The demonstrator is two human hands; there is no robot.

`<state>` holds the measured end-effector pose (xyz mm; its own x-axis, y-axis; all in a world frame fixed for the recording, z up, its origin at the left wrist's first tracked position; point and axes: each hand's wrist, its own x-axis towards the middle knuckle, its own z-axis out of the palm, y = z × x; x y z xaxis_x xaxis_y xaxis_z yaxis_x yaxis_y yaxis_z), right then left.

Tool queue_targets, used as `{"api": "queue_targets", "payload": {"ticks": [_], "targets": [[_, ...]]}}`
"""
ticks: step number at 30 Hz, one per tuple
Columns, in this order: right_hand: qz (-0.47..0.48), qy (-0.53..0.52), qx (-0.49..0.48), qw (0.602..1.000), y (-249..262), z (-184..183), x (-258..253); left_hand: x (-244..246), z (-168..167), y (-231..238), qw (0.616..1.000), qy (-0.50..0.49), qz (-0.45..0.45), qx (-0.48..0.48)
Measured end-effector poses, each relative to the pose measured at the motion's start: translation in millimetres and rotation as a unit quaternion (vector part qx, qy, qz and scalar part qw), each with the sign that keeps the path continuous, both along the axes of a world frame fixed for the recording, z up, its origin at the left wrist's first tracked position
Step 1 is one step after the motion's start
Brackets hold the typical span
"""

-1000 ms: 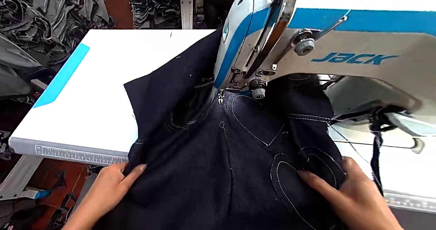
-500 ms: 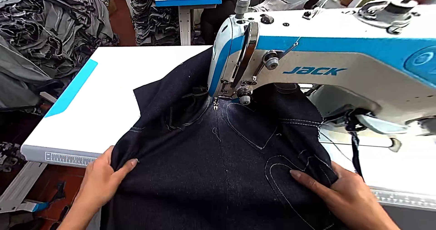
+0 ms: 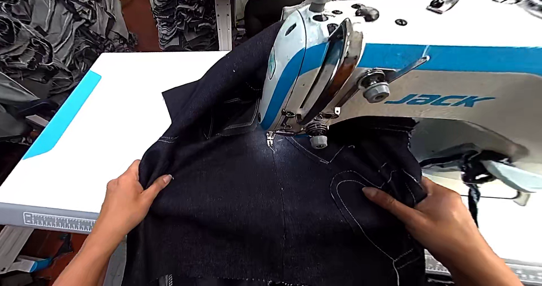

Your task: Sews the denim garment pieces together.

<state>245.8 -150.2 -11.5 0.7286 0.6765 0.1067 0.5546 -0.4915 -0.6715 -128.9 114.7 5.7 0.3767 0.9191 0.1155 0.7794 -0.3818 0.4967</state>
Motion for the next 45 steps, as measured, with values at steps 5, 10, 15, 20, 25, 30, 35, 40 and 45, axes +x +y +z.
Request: {"api": "queue_targets", "payload": {"ticks": [5,10,15,20,25,30,35,40,45], "targets": [[0.014,0.016,0.026,0.999,28.9,-0.7,17.0,28.2,4.7,29.7,1.000,0.022,0.013,-0.012],[-0.001,0.022,0.018,1.000,60.6,0.9,31.8,52.2,5.9,60.4,0.999,0.042,0.012,-0.027],[0.001,0.019,0.028,0.999,91.4,2.6,49.0,76.1,9.4,92.2,0.998,0.047,0.011,-0.030],[0.048,-0.050,0.033,0.997,120.0,-1.4,71.7,97.8,13.0,122.0,0.998,0.050,0.004,-0.037],[0.039,-0.186,-0.097,0.977,134.1,2.6,81.0,113.4,18.6,138.5,0.996,0.077,0.022,-0.027],[0.055,-0.356,-0.047,0.932,120.3,11.4,17.6,131.7,17.3,79.4,0.962,0.048,-0.153,0.221],[0.254,-0.230,-0.022,0.939,124.5,-36.2,-11.8,145.4,-35.4,14.6,0.926,0.075,-0.358,0.090],[0.257,-0.229,-0.083,0.935,127.5,-38.5,-1.9,137.9,-34.0,25.9,0.919,0.119,-0.367,0.078],[0.288,-0.210,-0.128,0.926,151.8,-52.9,31.2,157.3,-35.6,57.2,0.916,0.107,-0.379,0.069]]}}
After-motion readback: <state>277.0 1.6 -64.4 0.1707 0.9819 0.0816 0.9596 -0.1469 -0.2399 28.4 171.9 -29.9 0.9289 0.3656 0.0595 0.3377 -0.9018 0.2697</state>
